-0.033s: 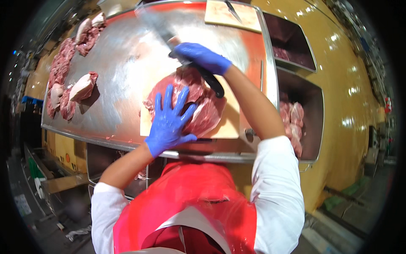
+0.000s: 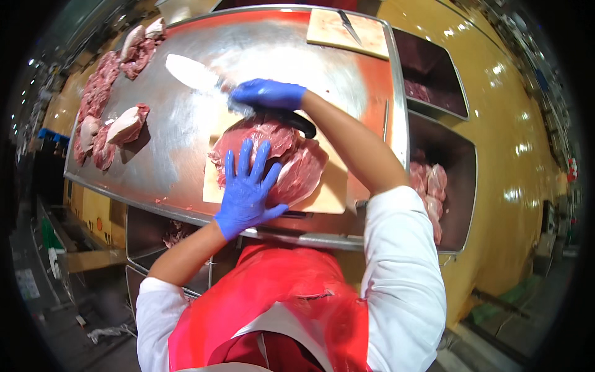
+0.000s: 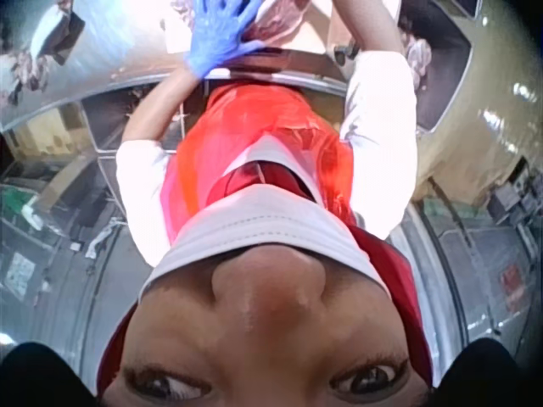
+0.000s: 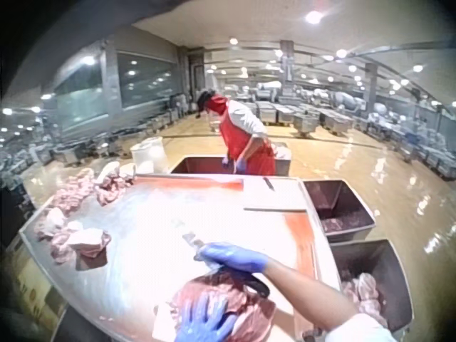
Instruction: The person uses a knife to trim and cut large pieces of raw meat on a cutting board. They repeatedly remove fat and connective tissue, placing trimmed pieces into a bin below the counter.
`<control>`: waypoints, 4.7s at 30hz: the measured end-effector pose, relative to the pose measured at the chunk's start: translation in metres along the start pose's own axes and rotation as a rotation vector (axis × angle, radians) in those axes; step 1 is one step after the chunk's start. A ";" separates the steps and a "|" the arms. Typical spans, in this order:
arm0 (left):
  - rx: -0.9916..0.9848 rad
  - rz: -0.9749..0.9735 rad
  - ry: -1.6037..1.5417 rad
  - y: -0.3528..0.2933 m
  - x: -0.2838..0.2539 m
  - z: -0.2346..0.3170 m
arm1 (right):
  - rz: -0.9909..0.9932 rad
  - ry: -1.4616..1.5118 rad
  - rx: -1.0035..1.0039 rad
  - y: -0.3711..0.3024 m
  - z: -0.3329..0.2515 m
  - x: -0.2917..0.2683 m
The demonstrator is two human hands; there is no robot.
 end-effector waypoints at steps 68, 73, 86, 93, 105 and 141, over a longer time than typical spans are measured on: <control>-0.787 0.427 -0.398 -0.099 0.030 -0.087 | 0.622 -0.355 0.141 -0.257 -0.019 0.100; -0.775 0.384 -0.868 -0.099 0.043 -0.099 | 0.815 -0.574 -0.006 -0.172 -0.004 0.143; -1.193 -0.132 -1.745 -0.102 0.072 -0.191 | 0.876 -0.782 0.326 -0.194 -0.089 0.198; -1.220 -0.126 -1.670 -0.071 0.082 -0.221 | 0.862 -0.835 0.515 -0.123 0.001 0.193; 0.077 0.002 -0.416 -0.015 0.044 -0.210 | 0.975 -0.645 0.362 -0.138 -0.094 0.200; -1.157 -0.059 -0.420 -0.382 -0.006 -0.276 | 1.235 0.194 0.215 -0.280 0.038 -0.081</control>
Point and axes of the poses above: each hand's wrist, its own y-axis towards the middle knuckle, its own x-axis out of the palm, z = x × y, the point moved 9 cm from there along y, towards the middle knuckle, and after that the axes turned 14 degrees about z, right-handed, at the moved point
